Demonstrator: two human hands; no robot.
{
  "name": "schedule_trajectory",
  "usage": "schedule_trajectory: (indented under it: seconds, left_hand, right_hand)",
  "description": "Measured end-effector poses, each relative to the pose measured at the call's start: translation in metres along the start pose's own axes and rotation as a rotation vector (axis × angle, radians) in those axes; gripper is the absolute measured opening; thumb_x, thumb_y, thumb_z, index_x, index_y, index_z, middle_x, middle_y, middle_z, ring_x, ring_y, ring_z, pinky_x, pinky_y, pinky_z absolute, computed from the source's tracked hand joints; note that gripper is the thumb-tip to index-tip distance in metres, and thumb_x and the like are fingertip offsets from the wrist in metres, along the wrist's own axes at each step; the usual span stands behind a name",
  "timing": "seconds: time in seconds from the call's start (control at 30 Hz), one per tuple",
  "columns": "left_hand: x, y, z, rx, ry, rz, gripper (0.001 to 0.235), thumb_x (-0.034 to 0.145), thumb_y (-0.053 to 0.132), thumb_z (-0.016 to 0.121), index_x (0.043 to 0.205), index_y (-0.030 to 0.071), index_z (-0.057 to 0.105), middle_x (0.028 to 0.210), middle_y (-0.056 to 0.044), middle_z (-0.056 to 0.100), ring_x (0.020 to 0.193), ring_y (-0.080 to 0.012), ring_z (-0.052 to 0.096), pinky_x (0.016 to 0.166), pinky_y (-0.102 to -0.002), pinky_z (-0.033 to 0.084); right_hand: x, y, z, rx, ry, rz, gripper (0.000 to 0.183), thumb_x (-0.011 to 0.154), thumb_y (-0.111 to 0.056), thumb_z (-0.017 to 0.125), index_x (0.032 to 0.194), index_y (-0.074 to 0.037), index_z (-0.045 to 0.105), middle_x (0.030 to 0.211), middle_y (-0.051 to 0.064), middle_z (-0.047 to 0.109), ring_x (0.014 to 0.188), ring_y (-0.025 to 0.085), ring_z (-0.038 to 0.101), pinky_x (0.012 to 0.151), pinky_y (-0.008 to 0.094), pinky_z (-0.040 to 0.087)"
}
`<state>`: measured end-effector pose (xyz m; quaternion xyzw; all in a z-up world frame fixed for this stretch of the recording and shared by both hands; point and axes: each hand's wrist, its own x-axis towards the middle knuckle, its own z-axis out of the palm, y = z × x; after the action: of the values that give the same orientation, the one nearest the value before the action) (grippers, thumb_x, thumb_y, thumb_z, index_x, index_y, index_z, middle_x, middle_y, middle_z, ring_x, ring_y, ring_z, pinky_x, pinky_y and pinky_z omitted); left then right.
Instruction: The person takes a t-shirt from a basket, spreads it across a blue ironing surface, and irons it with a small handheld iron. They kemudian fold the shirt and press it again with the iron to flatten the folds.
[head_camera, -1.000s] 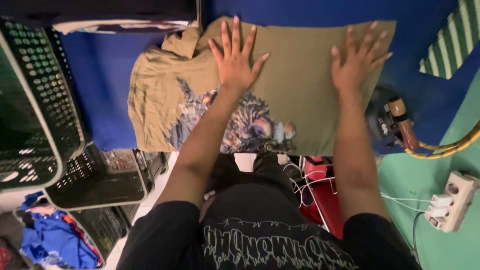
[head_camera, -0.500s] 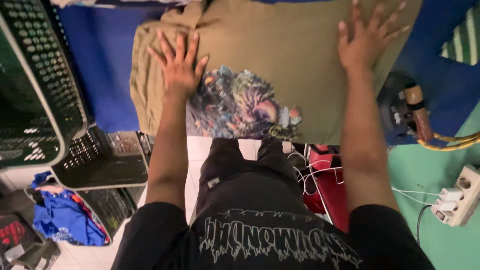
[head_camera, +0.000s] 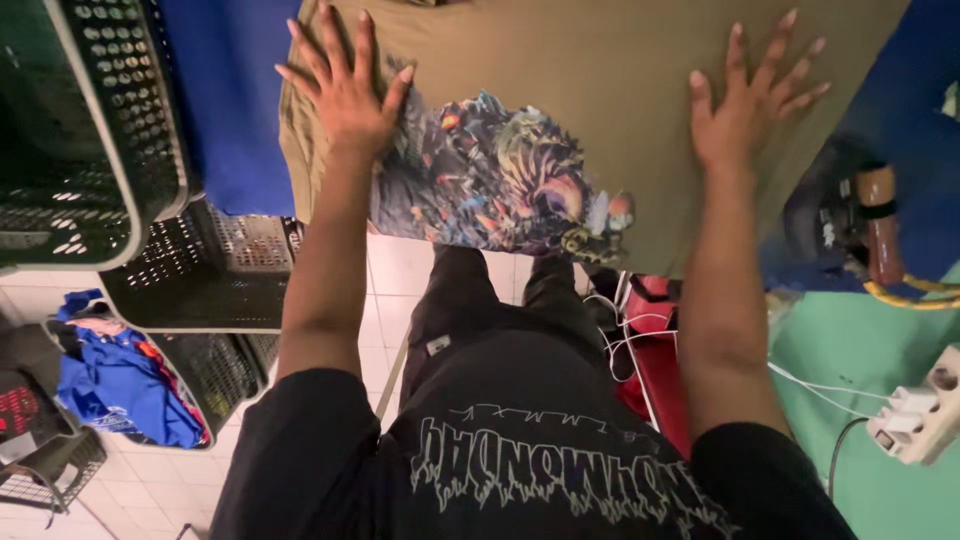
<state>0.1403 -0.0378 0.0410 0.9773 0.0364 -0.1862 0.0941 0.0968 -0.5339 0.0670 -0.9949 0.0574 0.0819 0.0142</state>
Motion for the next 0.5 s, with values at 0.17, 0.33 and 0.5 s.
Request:
schedule_trajectory:
  seconds: [0.17,0.33,0.5]
  left_hand:
    - [-0.015,-0.012,0.009,0.119,0.492,-0.172,0.055,0.115,0.051,0.037,0.165,0.028,0.039,0.172,-0.009,0.029,0.159,-0.0382,0.019,0.125,-0.063,0.015]
    - [-0.019,-0.046,0.04,0.033,0.407,-0.295,0.048,0.11,0.038,0.048,0.155,0.023,0.047,0.159,-0.006,0.046,0.145,-0.0318,0.038,0.113,-0.059,0.025]
    - [-0.006,-0.069,0.061,0.003,0.58,-0.115,0.048,0.112,0.035,0.051,0.157,0.02,0.049,0.16,-0.011,0.043,0.147,-0.039,0.035,0.113,-0.052,0.03]
  right_hand:
    - [-0.06,0.007,0.002,0.197,0.176,0.106,0.054,0.114,-0.041,0.063,0.165,-0.03,0.048,0.177,0.022,0.013,0.163,0.05,0.01,0.134,0.069,0.013]
    - [-0.186,-0.018,0.024,0.18,0.275,0.291,0.052,0.116,-0.04,0.052,0.165,-0.023,0.045,0.174,0.025,0.01,0.162,0.051,0.01,0.127,0.074,0.006]
    - [-0.203,0.007,0.034,0.068,0.025,0.574,0.057,0.108,-0.045,0.051,0.161,-0.024,0.045,0.17,0.022,0.015,0.154,0.054,0.009,0.114,0.077,0.002]
